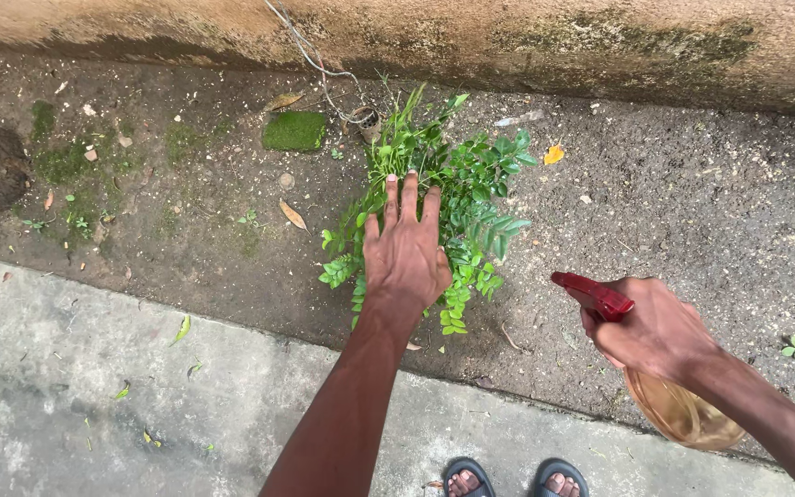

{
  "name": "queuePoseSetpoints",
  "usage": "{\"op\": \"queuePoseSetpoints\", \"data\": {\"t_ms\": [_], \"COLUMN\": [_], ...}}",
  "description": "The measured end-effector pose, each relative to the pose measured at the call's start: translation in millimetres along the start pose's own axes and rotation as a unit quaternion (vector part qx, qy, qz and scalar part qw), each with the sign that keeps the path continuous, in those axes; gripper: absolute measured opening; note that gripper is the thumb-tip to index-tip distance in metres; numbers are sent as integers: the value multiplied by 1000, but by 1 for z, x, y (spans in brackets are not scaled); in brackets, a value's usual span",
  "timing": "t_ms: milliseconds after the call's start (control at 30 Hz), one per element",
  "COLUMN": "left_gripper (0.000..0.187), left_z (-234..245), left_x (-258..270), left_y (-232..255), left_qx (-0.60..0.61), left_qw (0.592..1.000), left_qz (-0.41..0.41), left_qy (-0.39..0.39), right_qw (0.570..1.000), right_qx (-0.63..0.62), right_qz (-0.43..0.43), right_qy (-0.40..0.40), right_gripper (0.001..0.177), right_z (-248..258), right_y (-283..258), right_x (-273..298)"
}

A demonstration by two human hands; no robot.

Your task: The person sprays a small green plant with a red spray bottle and touches the leaves by hand.

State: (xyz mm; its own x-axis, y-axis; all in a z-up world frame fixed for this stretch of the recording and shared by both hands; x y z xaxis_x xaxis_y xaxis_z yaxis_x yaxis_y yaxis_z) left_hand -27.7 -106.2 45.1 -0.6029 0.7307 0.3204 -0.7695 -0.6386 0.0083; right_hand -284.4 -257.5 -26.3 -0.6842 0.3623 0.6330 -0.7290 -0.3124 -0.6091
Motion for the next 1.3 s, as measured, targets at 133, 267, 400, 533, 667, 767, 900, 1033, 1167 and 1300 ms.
{"op": "queuePoseSetpoints", "data": {"t_ms": [133, 267, 400, 533, 667, 767, 900, 1033, 1167, 1300], "left_gripper": [86, 89, 92, 99, 102, 105, 100, 100, 101, 100], "left_z": [0, -1, 1, 3, 6, 10, 7, 5, 11, 12], "left_x": [0, -3, 2, 0, 4, 1, 5, 6, 10, 12], "left_y": [4, 7, 9, 21, 29, 28, 24, 23, 29, 32], "left_qx": [17, 7, 24, 9, 16, 9, 21, 10, -29, -41], "left_qw": [1000, 1000, 999, 999, 999, 999, 999, 1000, 998, 997], "left_qz": [3, 1, 4, -3, -18, -18, -15, -19, -29, -50], "left_qy": [-4, -19, -34, -38, -40, -44, -29, -20, -39, -40], "right_qw": [1000, 1000, 997, 998, 998, 997, 998, 997, 998, 994], "right_qx": [7, -9, 63, 47, 54, 73, 60, 70, 67, 5], "right_qz": [2, 5, -42, 22, -11, -28, 19, -9, 18, 106], "right_qy": [0, -15, -27, -38, -32, -25, -15, -2, -5, 17], "right_gripper": [19, 20, 19, 17, 15, 14, 21, 18, 21, 27], "right_z": [-3, -2, -9, -19, -23, -21, -19, -19, -23, -23], "right_y": [5, 3, -3, -10, -20, -26, -22, -20, -12, -8], "right_x": [-6, -5, -8, -6, -3, -7, -10, -9, -11, -8]}}
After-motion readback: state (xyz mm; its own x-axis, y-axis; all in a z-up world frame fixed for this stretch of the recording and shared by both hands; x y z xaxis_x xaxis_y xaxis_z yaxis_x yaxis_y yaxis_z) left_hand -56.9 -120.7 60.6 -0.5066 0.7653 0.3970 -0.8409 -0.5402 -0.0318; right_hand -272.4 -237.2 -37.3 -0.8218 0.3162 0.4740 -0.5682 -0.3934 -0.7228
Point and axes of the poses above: each hand's wrist, its own x-axis away from the middle knuckle, its own z-axis out of the back of the hand, y = z × x, the point moved 2 cm from there along -x, towards the middle knuckle, and after that the axes turned 2 degrees about x, right-handed, at the moved point
